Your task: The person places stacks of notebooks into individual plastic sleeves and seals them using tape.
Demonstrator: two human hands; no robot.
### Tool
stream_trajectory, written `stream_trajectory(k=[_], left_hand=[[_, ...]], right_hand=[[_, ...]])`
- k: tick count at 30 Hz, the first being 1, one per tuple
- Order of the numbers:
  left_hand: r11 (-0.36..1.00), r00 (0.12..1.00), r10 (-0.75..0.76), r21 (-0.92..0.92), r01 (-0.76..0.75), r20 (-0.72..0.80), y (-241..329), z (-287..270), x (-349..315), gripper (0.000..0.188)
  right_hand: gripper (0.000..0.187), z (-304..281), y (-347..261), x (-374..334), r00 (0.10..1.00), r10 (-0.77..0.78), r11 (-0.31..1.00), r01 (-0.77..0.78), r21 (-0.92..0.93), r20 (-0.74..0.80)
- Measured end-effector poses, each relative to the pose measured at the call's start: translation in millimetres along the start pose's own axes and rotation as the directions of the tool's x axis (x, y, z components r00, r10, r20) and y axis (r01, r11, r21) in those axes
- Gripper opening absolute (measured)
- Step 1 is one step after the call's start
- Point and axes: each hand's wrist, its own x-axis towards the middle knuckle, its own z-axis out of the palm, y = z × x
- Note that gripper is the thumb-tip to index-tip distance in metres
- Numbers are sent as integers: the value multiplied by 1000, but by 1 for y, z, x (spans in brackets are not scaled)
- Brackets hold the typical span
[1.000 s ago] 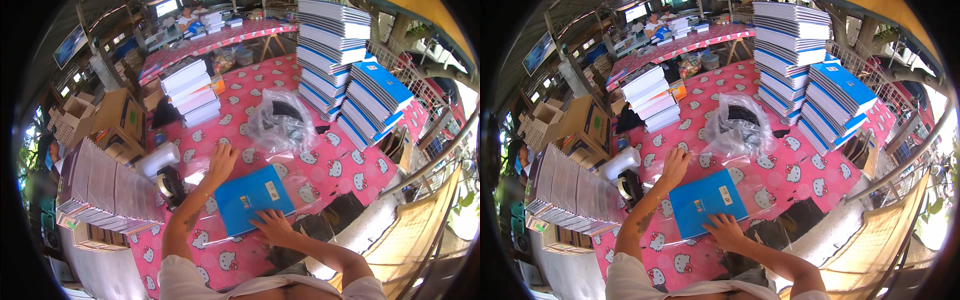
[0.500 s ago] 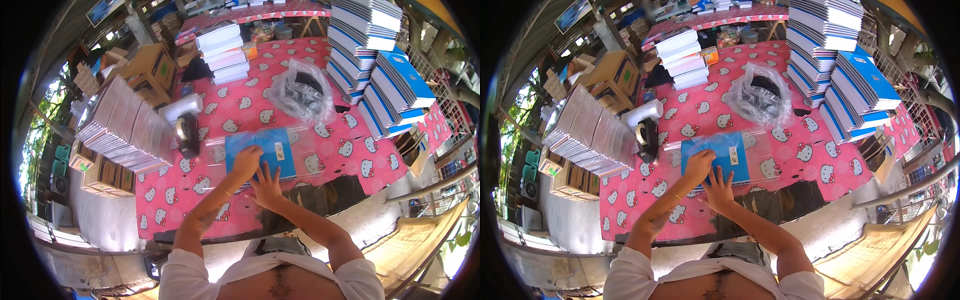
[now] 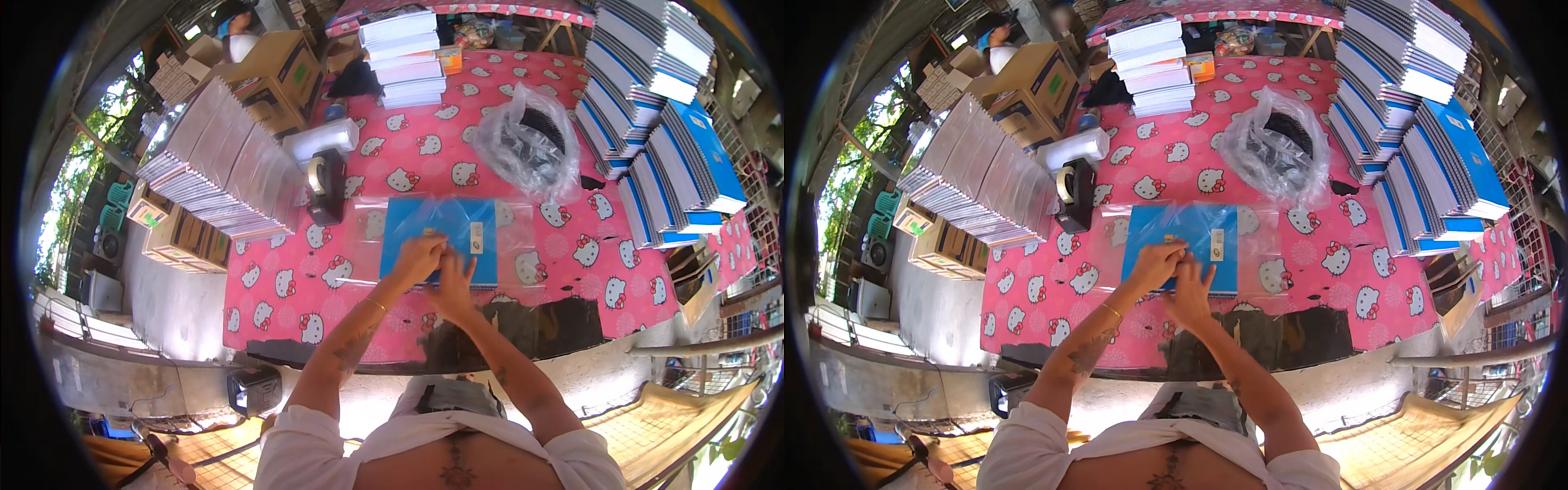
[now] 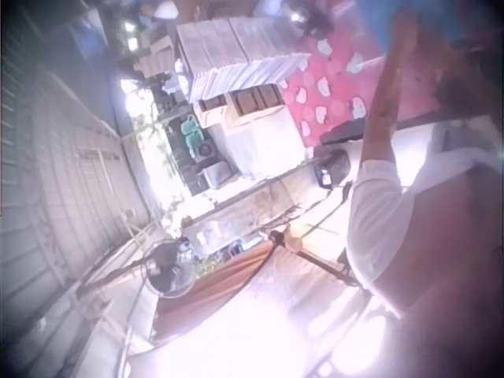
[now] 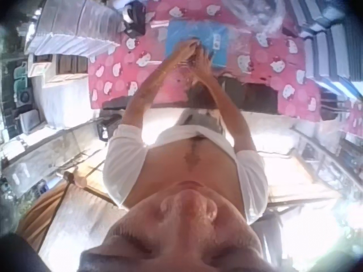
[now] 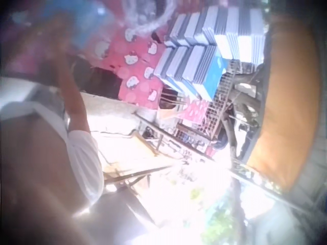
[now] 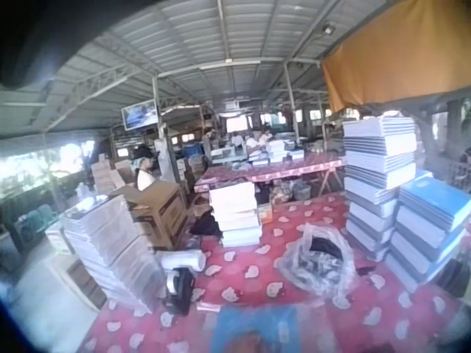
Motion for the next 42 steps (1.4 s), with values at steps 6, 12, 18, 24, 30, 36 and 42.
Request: stream_trajectory(k=[6, 12, 18, 24, 30, 36, 42], left_hand=[[868, 879, 421, 380, -320, -222, -9, 25, -15, 27], [920, 969, 178, 320, -225, 169, 0, -11, 47, 30], [938, 980, 166, 324, -122, -111, 32, -25, 114, 34], [693, 965, 202, 720, -18, -170, -106, -64, -60, 31], [895, 702, -446, -295, 335, -555, -203, -189, -39, 18], [350, 736, -676, -899, 263, -48, -236, -183, -17, 19], [194, 663, -730, -980, -35, -168, -257, -128, -69, 7]], right_hand=[[77, -68, -6, 2, 992, -107, 982, 97, -161, -58], [68, -67, 11, 16, 953, -244, 799, 302, -520, 177], [81, -65, 13, 11, 970, -123, 870, 208, -447, 212], [83, -76, 9, 15, 962, -140, 907, 220, -359, 235], [84, -80, 1, 21, 946, -161, 906, 254, -337, 282], [84, -81, -4, 21, 945, -108, 906, 222, -362, 308], [82, -78, -8, 20, 944, -205, 899, 286, -331, 258]])
